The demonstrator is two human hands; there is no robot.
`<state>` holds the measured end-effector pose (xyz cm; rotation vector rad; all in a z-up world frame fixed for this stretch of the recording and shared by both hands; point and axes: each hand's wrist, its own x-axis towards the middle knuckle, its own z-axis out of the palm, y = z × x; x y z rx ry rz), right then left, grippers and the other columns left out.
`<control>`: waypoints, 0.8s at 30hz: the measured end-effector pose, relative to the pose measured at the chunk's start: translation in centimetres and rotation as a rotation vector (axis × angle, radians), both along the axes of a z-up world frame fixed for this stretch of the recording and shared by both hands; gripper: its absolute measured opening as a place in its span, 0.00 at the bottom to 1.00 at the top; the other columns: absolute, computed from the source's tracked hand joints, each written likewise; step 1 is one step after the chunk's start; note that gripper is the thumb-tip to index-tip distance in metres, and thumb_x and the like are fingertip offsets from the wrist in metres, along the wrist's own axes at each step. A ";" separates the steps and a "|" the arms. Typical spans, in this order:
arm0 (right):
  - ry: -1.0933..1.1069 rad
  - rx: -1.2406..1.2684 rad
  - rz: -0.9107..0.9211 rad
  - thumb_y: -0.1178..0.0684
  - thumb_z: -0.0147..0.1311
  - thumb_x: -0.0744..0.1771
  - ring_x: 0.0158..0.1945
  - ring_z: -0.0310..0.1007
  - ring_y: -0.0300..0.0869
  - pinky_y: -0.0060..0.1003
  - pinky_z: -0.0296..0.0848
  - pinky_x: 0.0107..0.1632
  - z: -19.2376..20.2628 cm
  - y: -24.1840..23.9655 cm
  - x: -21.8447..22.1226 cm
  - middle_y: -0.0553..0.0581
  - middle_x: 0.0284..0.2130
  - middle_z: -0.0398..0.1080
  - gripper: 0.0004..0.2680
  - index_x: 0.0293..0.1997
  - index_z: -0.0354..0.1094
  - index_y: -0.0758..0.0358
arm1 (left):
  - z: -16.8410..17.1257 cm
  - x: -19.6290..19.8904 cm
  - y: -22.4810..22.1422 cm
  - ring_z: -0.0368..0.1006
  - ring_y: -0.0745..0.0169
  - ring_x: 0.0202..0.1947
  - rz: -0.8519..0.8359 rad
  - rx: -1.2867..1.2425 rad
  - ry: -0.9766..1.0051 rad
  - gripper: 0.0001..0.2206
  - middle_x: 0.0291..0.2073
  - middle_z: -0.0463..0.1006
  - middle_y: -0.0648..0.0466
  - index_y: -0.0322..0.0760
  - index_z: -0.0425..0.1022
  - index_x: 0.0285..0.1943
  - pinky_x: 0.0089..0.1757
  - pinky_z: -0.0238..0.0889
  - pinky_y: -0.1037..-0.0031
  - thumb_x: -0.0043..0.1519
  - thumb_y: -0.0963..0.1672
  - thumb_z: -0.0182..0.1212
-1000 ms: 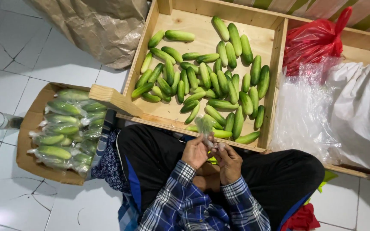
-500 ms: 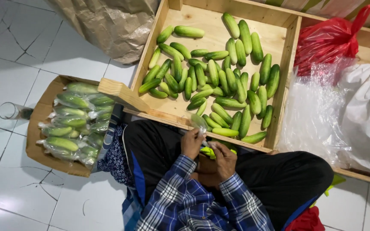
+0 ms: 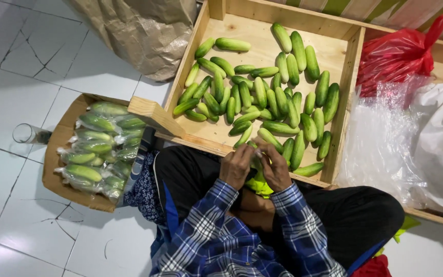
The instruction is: The person rubs cucumbers with a yellow cloth and places them into plastic bags, then places the bags into a cardboard box.
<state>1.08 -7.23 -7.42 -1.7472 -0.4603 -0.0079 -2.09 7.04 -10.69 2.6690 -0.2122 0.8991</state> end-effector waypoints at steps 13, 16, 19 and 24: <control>0.378 0.323 -0.257 0.61 0.66 0.65 0.39 0.73 0.34 0.33 0.76 0.49 0.4 3.3 -1.2 0.57 0.33 0.78 0.13 0.53 0.73 0.66 | 2.0 -1.6 -0.9 0.81 0.49 0.28 0.168 -0.914 -0.059 0.08 0.34 0.82 0.52 0.39 0.81 0.39 0.26 0.76 0.71 0.53 0.36 0.70; 0.410 0.291 -0.284 0.62 0.68 0.63 0.34 0.73 0.32 0.30 0.76 0.42 -2.0 2.7 -0.8 0.55 0.28 0.77 0.08 0.42 0.76 0.67 | 2.5 -1.7 -0.7 0.81 0.53 0.30 0.173 -0.846 -0.056 0.08 0.34 0.83 0.55 0.43 0.81 0.38 0.29 0.76 0.72 0.54 0.37 0.70; 0.387 0.246 -0.290 0.62 0.70 0.62 0.33 0.72 0.31 0.30 0.76 0.38 -4.0 1.9 -0.6 0.55 0.26 0.77 0.06 0.38 0.78 0.67 | 3.6 -1.9 -0.4 0.81 0.54 0.28 0.088 -0.899 0.005 0.09 0.32 0.83 0.55 0.42 0.81 0.35 0.28 0.77 0.73 0.51 0.36 0.69; 0.236 0.063 -0.179 0.60 0.65 0.65 0.43 0.77 0.39 0.39 0.77 0.47 -3.5 0.8 -1.3 0.61 0.37 0.81 0.06 0.44 0.82 0.63 | 2.6 -1.9 -0.1 0.82 0.48 0.34 0.064 -1.067 0.205 0.09 0.33 0.84 0.51 0.42 0.84 0.38 0.32 0.76 0.69 0.54 0.36 0.68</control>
